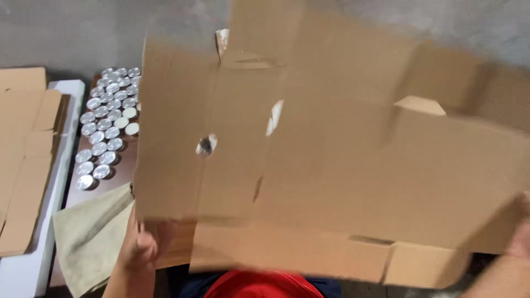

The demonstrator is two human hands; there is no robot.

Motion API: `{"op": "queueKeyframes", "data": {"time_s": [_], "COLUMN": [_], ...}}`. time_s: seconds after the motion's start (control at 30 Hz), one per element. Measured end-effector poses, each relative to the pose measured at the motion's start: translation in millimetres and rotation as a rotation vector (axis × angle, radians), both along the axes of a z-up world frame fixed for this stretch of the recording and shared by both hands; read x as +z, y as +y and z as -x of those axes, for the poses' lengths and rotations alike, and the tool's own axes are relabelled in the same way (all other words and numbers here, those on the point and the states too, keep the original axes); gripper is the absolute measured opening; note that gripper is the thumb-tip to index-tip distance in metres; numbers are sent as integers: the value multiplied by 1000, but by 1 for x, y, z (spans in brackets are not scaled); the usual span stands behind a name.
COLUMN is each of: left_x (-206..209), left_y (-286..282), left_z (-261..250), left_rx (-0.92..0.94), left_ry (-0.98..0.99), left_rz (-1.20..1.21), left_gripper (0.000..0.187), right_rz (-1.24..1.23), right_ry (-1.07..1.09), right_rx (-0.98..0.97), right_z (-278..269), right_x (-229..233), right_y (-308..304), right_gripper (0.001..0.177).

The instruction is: Folding a cardboard box, filling it with small white jars, and placing the box into a black shipping bag.

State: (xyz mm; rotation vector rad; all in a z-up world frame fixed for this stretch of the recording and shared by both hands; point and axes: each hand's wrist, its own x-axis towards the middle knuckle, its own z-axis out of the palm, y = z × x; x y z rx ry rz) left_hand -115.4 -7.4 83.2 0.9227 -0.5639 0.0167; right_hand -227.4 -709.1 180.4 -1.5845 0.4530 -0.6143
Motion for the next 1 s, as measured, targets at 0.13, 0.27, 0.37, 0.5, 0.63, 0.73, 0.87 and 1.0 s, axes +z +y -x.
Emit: {"op": "queueKeyframes", "data": {"time_s": [0.13, 0.27, 0.37, 0.5, 0.63, 0.73, 0.87, 1.0], "left_x": [-10, 19, 1, 4, 2, 2, -4, 2], "left_y": [17, -3, -3, -2, -3, -3, -3, -6], "left_z": [45, 57, 84, 95, 90, 91, 96, 98], "left_rx": [202, 259, 250, 234, 174, 194, 231, 239], "left_ry": [745, 795, 951, 888, 1001, 1072, 1059, 1051], "left_rz": [-49, -377, -588, -653, -766, -796, -753, -767], "left_gripper": [78, 70, 61, 63, 62, 56, 34, 36], "right_rz": [-109, -200, -226, -213, -13, 414, 1199, 862], "right_ry": [25, 203, 290, 371, 763, 988, 498, 397], "right_rx": [187, 342, 380, 400, 305, 235, 289, 708], "right_z": [-42, -62, -57, -44, -50, -55, -76, -124], "right_x": [-50, -77, -119, -144, -101, -61, -90, -57], "right_y": [70, 94, 82, 93, 147, 186, 196, 298], "right_gripper": [44, 39, 31, 16, 31, 53, 75, 53]}}
